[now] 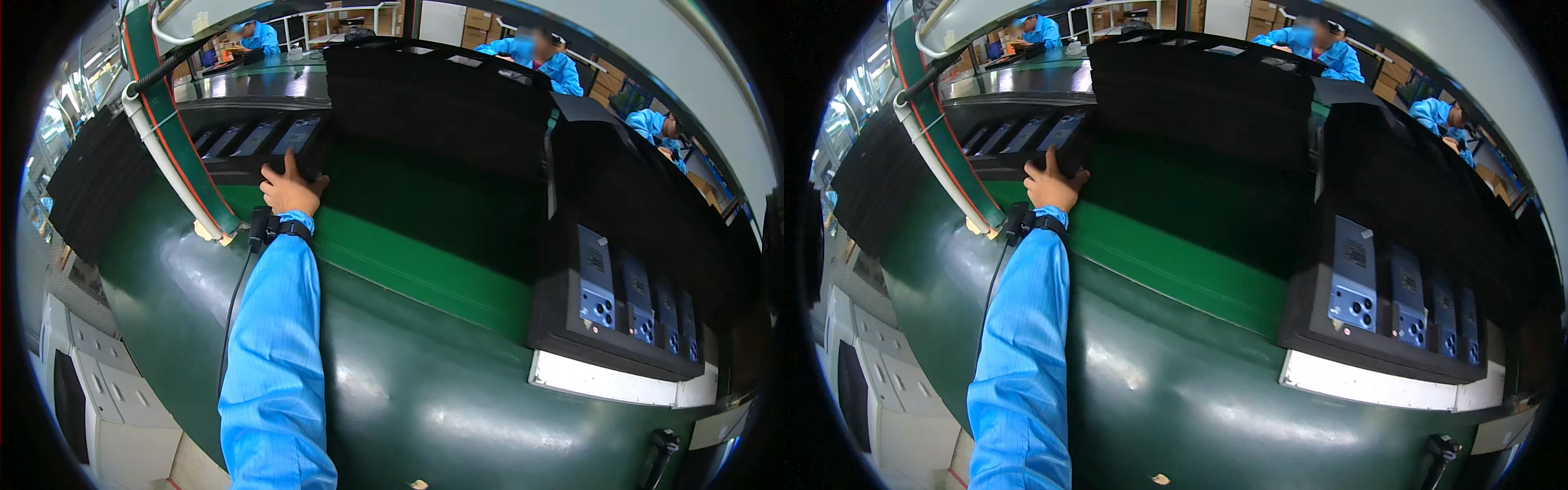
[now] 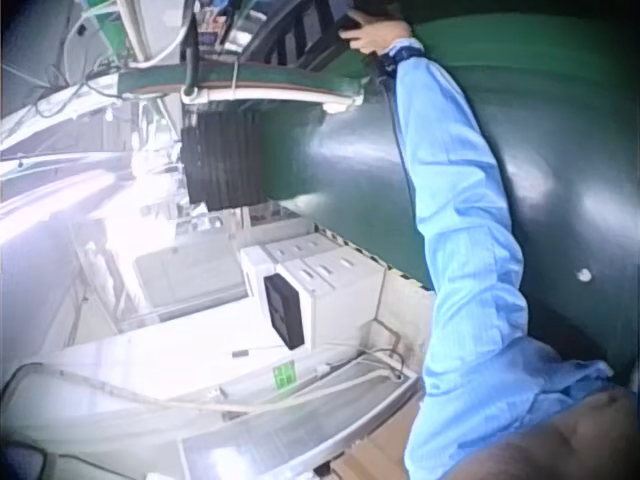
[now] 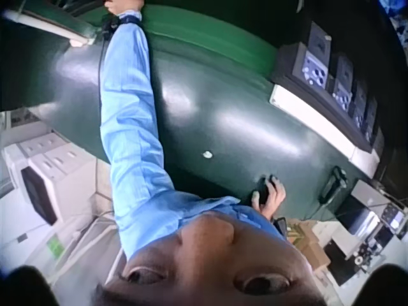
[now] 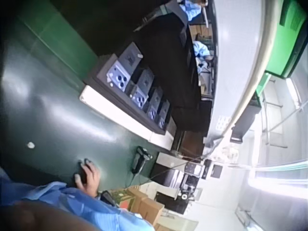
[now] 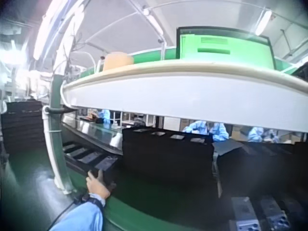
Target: The worker scans barcodes on multiple smartphones using a handheld scanner and organizes them into trays on an assembly line.
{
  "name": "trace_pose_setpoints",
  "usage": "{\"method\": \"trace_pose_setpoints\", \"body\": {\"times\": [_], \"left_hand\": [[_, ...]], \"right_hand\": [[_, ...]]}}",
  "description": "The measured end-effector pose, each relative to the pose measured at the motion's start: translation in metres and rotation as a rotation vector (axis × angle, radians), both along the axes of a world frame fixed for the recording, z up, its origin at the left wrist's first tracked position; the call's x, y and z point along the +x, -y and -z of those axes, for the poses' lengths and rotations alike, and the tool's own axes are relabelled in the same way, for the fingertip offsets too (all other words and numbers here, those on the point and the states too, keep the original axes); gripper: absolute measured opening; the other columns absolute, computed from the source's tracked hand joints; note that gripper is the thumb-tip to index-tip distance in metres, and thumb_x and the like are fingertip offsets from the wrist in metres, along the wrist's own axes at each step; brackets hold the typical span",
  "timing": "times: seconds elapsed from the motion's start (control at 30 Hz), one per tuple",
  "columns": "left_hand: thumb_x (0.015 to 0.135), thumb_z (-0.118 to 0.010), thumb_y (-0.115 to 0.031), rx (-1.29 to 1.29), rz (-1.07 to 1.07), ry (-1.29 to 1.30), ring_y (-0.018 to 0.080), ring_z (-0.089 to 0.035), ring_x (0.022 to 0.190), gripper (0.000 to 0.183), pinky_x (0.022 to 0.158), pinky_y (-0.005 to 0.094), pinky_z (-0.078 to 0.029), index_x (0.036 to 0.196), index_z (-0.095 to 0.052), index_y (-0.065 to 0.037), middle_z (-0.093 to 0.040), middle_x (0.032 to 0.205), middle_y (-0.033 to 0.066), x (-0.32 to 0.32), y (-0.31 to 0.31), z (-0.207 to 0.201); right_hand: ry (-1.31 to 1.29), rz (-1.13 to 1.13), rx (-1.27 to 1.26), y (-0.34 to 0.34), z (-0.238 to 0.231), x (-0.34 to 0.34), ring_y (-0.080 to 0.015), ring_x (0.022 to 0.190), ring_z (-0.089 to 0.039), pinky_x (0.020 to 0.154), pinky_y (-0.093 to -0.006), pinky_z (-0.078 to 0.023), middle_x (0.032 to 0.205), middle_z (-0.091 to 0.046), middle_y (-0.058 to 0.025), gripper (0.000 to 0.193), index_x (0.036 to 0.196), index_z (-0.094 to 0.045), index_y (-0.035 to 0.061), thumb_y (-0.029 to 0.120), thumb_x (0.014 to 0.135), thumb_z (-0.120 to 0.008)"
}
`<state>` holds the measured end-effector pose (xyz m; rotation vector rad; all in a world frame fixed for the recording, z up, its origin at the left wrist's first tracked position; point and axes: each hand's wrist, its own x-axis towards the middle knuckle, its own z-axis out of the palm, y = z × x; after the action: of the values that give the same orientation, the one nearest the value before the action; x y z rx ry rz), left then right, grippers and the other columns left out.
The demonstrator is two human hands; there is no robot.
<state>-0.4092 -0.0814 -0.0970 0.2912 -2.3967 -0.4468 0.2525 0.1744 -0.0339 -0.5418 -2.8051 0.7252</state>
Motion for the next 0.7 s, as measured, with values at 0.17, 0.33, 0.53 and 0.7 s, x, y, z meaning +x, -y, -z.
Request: {"method": "trace_pose_setpoints", "body": {"times": [0.17,0.33,0.53,0.7], "left_hand": [[0.07,-0.087,-0.041,0.178,0.035,0.066,0.0505,-0.049,0.117,0.075,0.097,0.0544,-0.049,0.136,-0.056,-0.026,-0.037,0.139,0.0252,0.009,-0.017,-0.022],[0.064,-0.086,-0.007,0.294,0.156,-0.216,0.0505,-0.035,0.131,0.066,0.11,0.0521,-0.04,0.125,-0.061,-0.012,-0.027,0.148,0.0258,0.002,-0.002,-0.022],[0.06,-0.082,-0.01,0.374,0.053,-0.222,0.0475,-0.035,0.129,0.055,0.11,0.0512,-0.036,0.112,-0.064,-0.007,-0.035,0.147,0.0191,0.011,0.005,-0.026],[0.073,-0.077,-0.021,0.254,0.086,-0.392,0.0425,-0.039,0.118,0.032,0.102,0.0516,-0.034,0.098,-0.063,-0.007,-0.054,0.128,0.0136,0.027,-0.007,-0.026]], "right_hand": [[-0.008,0.027,0.029,-0.001,0.003,0.002,-0.041,0.122,-0.05,0.108,-0.0508,-0.036,0.13,-0.057,-0.0227,0.043,0.119,-0.065,-0.0001,0.023,0.083,-0.072],[-0.014,0.048,-0.002,-0.001,0.001,-0.001,-0.0408,0.12,-0.051,0.107,-0.0515,-0.037,0.129,-0.057,-0.0228,0.042,0.118,-0.066,-0.0002,0.025,0.085,-0.072],[-0.039,0.021,0.028,-0.008,0.005,-0.002,-0.0409,0.119,-0.053,0.104,-0.0507,-0.039,0.129,-0.058,-0.0219,0.041,0.117,-0.067,0.0016,0.026,0.085,-0.072],[-0.04,-0.012,0.006,-0.012,0.003,-0.001,-0.0412,0.118,-0.054,0.103,-0.0508,-0.039,0.13,-0.059,-0.0207,0.041,0.117,-0.067,0.004,0.025,0.082,-0.073]]}}
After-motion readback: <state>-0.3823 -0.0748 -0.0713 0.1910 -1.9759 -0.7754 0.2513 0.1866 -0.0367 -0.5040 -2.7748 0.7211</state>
